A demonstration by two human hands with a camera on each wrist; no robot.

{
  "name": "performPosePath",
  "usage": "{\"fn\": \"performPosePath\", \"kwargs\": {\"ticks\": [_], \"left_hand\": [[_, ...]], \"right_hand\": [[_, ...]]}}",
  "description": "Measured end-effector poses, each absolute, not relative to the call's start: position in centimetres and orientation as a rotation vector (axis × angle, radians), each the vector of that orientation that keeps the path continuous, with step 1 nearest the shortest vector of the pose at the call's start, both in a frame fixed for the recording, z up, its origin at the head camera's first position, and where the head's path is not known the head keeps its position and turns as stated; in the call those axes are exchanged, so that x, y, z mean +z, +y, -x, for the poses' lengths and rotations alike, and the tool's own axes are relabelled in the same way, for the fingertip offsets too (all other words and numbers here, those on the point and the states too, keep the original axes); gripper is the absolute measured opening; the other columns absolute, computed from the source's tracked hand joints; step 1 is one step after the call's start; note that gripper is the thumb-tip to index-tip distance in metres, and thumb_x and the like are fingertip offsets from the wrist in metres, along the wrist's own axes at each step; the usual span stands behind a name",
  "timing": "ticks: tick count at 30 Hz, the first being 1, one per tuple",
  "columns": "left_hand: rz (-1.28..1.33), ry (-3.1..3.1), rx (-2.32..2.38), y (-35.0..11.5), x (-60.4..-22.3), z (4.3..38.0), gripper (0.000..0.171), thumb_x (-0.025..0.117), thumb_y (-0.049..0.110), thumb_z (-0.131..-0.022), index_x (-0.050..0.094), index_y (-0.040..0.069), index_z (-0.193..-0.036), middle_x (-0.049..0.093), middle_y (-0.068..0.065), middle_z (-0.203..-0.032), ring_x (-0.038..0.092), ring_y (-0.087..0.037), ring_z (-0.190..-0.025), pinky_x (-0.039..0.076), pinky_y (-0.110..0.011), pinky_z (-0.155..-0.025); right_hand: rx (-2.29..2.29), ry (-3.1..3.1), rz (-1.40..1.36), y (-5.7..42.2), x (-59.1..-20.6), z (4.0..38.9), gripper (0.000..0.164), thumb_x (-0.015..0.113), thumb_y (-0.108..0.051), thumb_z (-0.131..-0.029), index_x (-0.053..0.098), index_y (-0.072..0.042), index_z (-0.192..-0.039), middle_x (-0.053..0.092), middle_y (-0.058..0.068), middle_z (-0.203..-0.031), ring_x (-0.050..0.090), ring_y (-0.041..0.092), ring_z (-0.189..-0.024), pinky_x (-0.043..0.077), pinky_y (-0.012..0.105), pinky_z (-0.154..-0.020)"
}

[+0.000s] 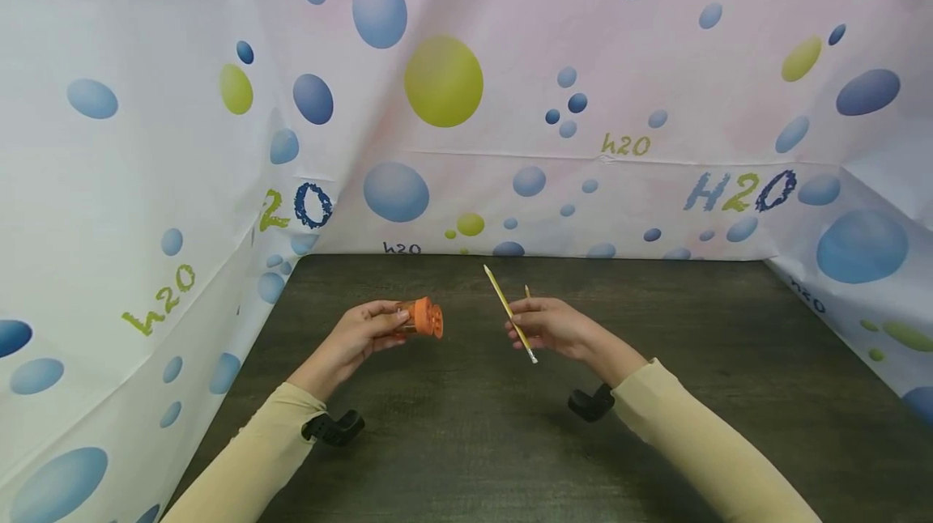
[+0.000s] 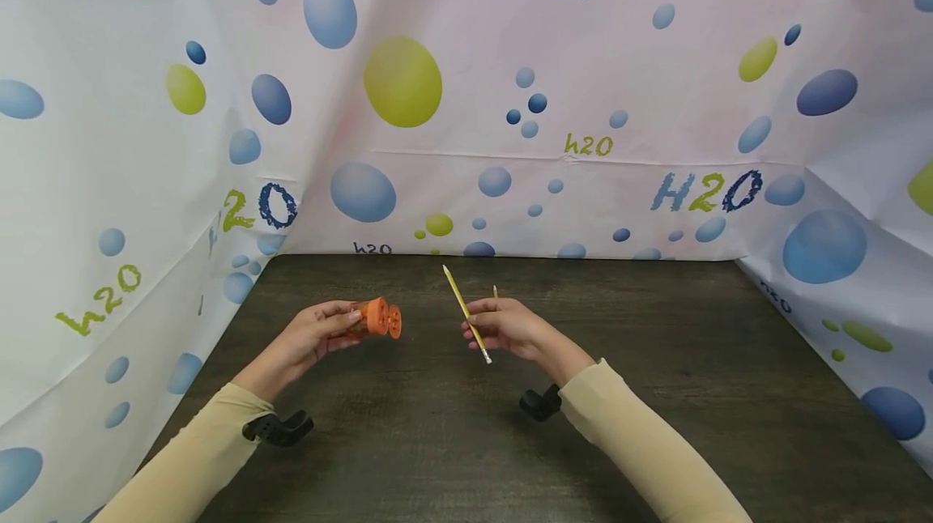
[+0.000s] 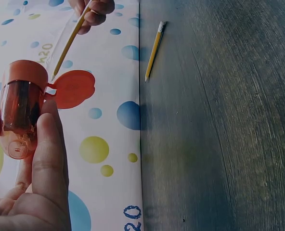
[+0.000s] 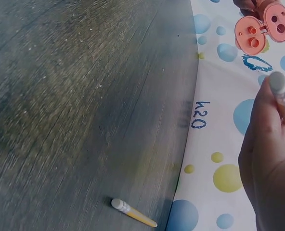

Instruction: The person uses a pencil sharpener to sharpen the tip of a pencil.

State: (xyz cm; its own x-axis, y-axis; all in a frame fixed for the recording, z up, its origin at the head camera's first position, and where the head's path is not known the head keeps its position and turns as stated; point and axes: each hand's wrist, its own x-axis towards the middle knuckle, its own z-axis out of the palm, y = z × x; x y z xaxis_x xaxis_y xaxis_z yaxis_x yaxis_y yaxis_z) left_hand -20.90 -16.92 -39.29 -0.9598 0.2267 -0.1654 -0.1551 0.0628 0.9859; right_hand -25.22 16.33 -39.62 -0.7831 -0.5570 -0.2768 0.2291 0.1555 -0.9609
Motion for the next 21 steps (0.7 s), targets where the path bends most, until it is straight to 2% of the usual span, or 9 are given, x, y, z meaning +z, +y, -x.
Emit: {"fn": "performPosePath", "kwargs": {"ticks": [9, 21], "left_hand": [[-0.077, 2.051, 1.967, -16.7, -39.4, 20.8, 0.050, 0.060, 0.019, -0.103, 0.047, -0.010, -0.142, 0.069, 0.006, -0.105, 0.070, -0.003, -0.090, 0.062, -0.020, -0.086], [-0.095, 2.038, 1.951, -16.5, -39.4, 20.7, 0.052, 0.061, 0.019, -0.103, 0.046, -0.010, -0.144, 0.069, 0.005, -0.106, 0.070, -0.003, -0.091, 0.062, -0.020, -0.086]], "right_hand": [[-1.641, 1.888, 0.339, 17.3, -39.4, 24.4, 0.056, 0.044, -0.009, -0.108, 0.025, 0.012, -0.156, 0.062, 0.002, -0.110, 0.063, 0.009, -0.098, 0.060, 0.035, -0.098], [-1.591, 1.962, 0.393, 18.2, -39.2, 23.3, 0.051, 0.047, -0.010, -0.108, 0.034, 0.013, -0.151, 0.062, 0.013, -0.118, 0.066, 0.011, -0.100, 0.060, 0.037, -0.098]]}}
